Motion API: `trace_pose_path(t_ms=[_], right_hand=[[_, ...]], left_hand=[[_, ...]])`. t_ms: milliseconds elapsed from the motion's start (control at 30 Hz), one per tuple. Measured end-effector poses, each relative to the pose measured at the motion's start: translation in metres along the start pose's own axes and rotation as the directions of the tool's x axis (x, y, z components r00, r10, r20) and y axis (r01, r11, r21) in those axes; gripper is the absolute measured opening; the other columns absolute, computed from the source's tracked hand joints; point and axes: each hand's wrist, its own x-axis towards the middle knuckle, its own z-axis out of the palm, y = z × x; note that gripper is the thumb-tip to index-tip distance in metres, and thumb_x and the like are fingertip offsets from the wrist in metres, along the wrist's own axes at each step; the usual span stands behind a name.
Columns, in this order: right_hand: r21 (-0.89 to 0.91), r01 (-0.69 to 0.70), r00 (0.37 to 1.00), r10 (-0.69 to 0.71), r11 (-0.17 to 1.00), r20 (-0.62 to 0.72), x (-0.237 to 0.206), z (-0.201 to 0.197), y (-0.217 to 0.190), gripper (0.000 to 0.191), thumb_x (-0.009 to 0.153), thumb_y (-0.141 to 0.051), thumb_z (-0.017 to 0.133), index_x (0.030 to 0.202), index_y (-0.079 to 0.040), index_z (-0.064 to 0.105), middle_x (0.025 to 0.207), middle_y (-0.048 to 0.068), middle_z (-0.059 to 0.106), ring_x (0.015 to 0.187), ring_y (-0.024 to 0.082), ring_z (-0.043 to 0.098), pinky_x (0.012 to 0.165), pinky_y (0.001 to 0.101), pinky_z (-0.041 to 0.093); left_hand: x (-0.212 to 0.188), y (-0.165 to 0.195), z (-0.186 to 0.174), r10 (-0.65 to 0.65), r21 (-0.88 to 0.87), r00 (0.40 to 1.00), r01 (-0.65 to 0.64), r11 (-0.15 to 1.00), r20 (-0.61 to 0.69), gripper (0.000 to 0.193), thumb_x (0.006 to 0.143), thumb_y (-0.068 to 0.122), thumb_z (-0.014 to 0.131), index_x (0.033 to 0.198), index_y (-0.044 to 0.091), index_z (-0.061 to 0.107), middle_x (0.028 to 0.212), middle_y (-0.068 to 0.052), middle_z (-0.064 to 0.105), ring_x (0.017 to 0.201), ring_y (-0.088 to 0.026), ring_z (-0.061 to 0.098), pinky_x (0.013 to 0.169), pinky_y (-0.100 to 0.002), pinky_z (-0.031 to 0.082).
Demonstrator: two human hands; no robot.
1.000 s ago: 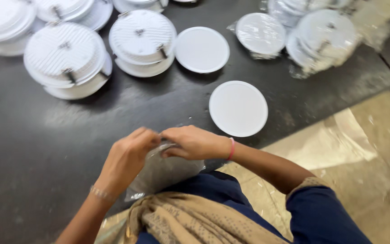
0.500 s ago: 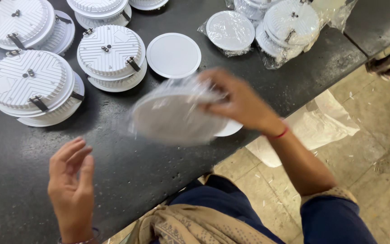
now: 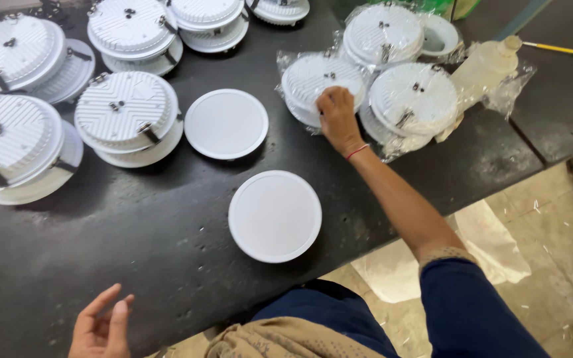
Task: The person wraps individual white LED light fixtures in clear plastic bags and places them on a table. They also wipe the surface of some fixtures with a cloth before wrapping them.
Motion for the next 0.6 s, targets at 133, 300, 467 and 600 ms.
trace_pose_path(t_ms=[133, 300, 467, 600], right_hand=[[-0.097, 0.038, 0.999, -0.038, 0.995, 0.004, -0.024, 0.025, 0.028, 0.037, 0.074, 0.009, 0.069, 0.103, -0.011, 0.056, 0.114, 0.011, 0.053, 0.114, 0.033, 0.052, 0.100, 0.0463, 0.041], [0.041, -0.042, 0.991, 0.036, 0.998, 0.133, -0.036, 0.020, 0.032, 0.037, 0.071, -0.002, 0.068, 0.104, -0.008, 0.054, 0.114, 0.014, 0.050, 0.113, 0.039, 0.050, 0.111, 0.0535, 0.036], [0.073, -0.185, 0.910, 0.142, 0.980, 0.390, -0.022, -0.010, 0.016, 0.038, 0.071, -0.011, 0.074, 0.105, -0.009, 0.056, 0.123, 0.012, 0.054, 0.124, 0.034, 0.050, 0.112, 0.0649, 0.024], [0.047, -0.121, 0.956, 0.104, 0.992, 0.275, -0.032, -0.054, -0.014, 0.044, 0.077, -0.016, 0.075, 0.118, -0.009, 0.061, 0.140, 0.014, 0.055, 0.136, 0.038, 0.044, 0.112, 0.0606, 0.028]], left_hand=[[-0.017, -0.003, 0.025, 0.005, 0.011, 1.000, -0.005, 1.000, -0.009, 0.031, 0.104, 0.006, 0.062, 0.134, 0.001, 0.059, 0.115, -0.019, 0.072, 0.110, -0.018, 0.071, 0.101, -0.028, 0.055], [-0.016, 0.054, 0.056, -0.003, 0.035, 0.999, 0.001, 0.999, 0.051, 0.032, 0.102, 0.003, 0.063, 0.134, -0.001, 0.063, 0.115, -0.017, 0.073, 0.105, -0.017, 0.070, 0.092, -0.027, 0.052], [0.003, 0.138, 0.105, 0.006, 0.057, 0.981, -0.018, 0.998, 0.196, 0.030, 0.100, 0.002, 0.061, 0.129, -0.001, 0.065, 0.117, -0.010, 0.071, 0.108, -0.014, 0.069, 0.095, -0.025, 0.052], [0.014, 0.181, 0.162, 0.045, 0.039, 0.917, -0.066, 0.997, 0.396, 0.026, 0.100, 0.005, 0.062, 0.125, 0.001, 0.067, 0.114, -0.008, 0.072, 0.107, -0.013, 0.068, 0.094, -0.026, 0.052]])
